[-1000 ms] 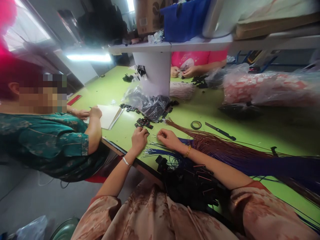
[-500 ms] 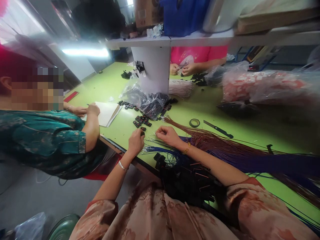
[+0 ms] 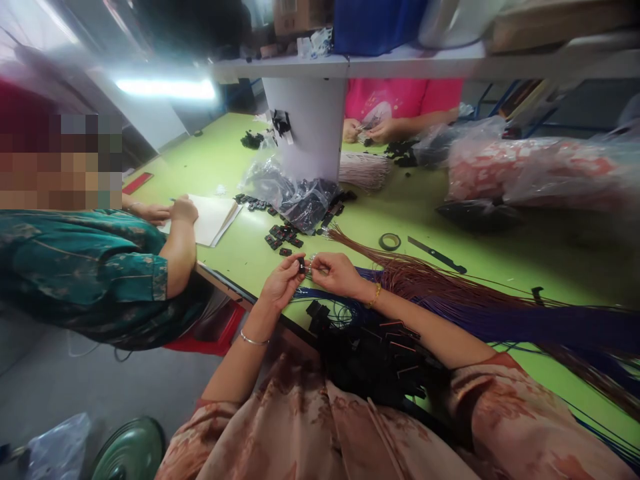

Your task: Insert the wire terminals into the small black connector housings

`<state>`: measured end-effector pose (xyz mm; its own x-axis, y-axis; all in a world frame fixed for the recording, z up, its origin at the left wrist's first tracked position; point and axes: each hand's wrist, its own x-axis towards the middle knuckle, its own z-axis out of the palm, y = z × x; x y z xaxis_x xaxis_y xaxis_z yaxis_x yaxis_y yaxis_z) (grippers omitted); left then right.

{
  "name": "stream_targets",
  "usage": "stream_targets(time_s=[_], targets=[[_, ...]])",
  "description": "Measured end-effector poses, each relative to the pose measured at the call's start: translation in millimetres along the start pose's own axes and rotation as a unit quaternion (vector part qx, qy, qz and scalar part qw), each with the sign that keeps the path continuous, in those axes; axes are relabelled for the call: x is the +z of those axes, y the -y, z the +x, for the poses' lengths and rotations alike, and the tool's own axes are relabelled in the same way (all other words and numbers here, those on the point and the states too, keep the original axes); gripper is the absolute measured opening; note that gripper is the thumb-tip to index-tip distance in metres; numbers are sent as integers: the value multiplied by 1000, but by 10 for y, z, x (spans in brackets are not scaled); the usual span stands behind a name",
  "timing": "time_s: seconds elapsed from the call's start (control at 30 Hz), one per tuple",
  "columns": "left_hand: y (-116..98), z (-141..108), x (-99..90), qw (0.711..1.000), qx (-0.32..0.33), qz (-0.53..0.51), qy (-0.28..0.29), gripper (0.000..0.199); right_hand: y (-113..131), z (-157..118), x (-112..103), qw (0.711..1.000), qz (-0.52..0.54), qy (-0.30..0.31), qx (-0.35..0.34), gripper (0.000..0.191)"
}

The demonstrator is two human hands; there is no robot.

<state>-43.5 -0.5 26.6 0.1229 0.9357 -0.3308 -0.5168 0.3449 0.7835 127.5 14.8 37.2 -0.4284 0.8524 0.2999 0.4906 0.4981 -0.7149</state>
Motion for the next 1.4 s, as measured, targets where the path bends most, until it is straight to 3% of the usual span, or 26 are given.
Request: stream_targets(time_s=[0.43,0.7,0.87,1.2,1.3,1.4], targets=[[-7,-38,45,999,-14,-24,-20,21,-8,-11,10,999,18,-1,-46,6],[43,-103,87,996,28,36,-77,31,-12,-23,38,996,-36,2,-80,5],[114,-126,185,995,46,21,-87,33,-37,-26,35,995,-50,13,-89,9],[230,-95,218,988,80,19,-128,40,-11,-27,78,996,-70,38,-44,12],[217,-124,176,992,66,44,-101,41,-63,14,-20,996,-54,75,-16,18],[153,-152,101,993,52,74,-75,42,-200,77,-154,990,-107,71,64,26]])
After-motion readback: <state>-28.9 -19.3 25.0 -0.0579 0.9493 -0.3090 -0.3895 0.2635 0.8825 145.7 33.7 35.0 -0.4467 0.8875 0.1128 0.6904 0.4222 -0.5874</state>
